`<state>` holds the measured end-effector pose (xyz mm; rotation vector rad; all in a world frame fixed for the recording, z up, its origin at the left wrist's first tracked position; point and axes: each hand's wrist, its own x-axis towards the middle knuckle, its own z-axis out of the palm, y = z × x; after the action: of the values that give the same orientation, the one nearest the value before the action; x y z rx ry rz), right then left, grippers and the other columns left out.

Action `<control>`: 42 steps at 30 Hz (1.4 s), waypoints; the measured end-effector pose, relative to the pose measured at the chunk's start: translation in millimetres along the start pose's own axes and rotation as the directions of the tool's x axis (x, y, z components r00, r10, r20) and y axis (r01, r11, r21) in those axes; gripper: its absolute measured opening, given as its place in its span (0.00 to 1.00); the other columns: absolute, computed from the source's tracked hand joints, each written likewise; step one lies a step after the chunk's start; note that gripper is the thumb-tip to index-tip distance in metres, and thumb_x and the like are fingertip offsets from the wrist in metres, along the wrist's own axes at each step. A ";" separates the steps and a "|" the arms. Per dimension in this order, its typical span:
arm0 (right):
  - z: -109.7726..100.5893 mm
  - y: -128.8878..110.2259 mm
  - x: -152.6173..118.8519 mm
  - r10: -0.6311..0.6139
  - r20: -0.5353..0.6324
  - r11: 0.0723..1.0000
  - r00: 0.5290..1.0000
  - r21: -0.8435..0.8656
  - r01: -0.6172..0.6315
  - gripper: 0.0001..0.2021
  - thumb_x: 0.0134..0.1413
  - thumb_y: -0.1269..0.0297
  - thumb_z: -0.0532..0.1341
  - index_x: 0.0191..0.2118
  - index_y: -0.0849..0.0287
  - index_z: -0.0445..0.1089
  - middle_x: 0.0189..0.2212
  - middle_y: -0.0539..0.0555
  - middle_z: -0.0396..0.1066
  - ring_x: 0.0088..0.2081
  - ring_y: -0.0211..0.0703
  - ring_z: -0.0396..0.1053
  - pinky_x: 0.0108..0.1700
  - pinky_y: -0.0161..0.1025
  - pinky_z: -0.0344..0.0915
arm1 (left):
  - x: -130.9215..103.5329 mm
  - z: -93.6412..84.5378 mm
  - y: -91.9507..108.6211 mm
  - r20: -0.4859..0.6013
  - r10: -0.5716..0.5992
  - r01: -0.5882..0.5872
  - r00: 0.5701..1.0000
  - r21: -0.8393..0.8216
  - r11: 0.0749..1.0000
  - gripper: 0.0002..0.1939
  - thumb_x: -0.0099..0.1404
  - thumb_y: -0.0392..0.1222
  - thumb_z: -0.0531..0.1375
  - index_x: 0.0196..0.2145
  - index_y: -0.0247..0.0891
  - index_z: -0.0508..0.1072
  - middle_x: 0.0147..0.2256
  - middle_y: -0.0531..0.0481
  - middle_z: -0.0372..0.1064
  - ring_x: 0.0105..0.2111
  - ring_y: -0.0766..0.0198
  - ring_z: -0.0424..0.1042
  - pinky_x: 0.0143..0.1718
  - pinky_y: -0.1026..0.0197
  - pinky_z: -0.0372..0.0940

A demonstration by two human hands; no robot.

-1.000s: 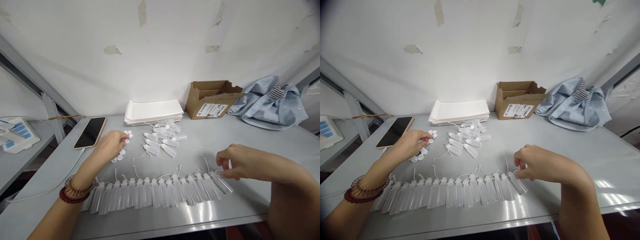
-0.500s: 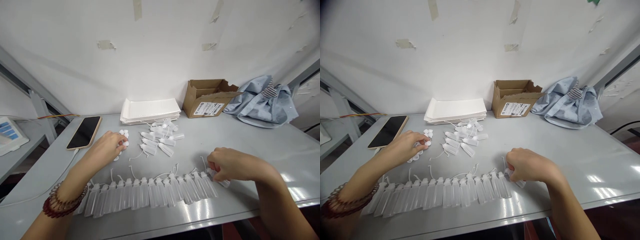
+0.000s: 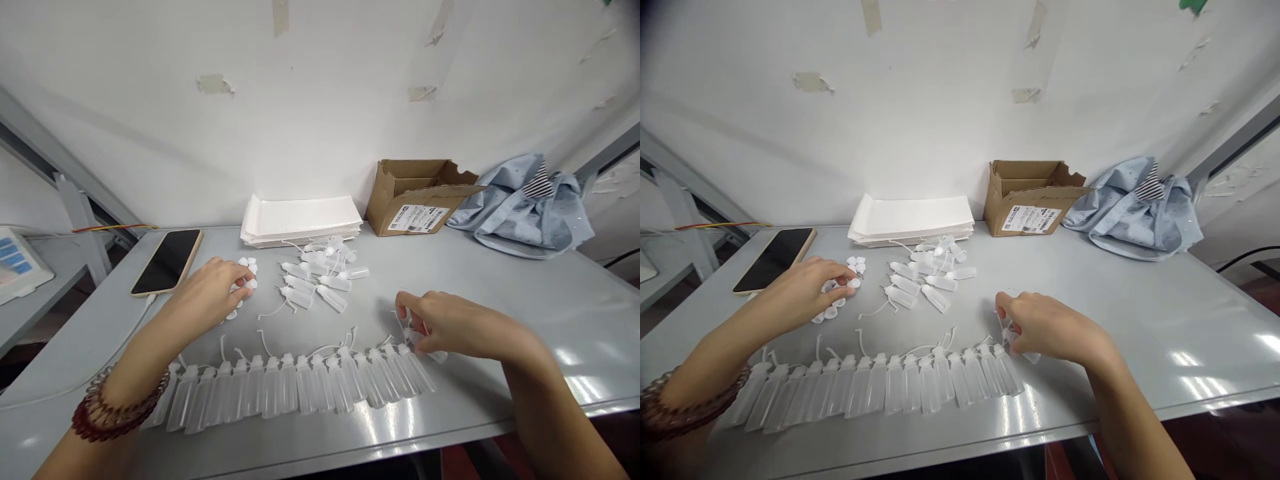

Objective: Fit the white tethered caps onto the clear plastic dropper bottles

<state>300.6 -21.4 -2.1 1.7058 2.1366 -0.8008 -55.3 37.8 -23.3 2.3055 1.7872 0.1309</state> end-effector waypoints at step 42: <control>51.0 -63.4 17.2 -0.637 -0.670 0.596 0.382 -0.114 0.795 0.15 0.62 0.75 0.52 0.53 0.62 0.61 0.43 0.60 0.67 0.45 0.44 0.69 0.43 0.40 0.72 | -46.1 -0.4 85.0 0.166 0.282 -0.083 0.945 -0.712 0.697 0.07 0.61 0.46 0.60 0.30 0.40 0.73 0.24 0.56 0.65 0.24 0.67 0.64 0.25 0.66 0.63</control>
<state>229.5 -46.6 -37.3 1.1197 3.5694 -0.6900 13.1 -26.6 -0.6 1.8139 1.0885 0.4325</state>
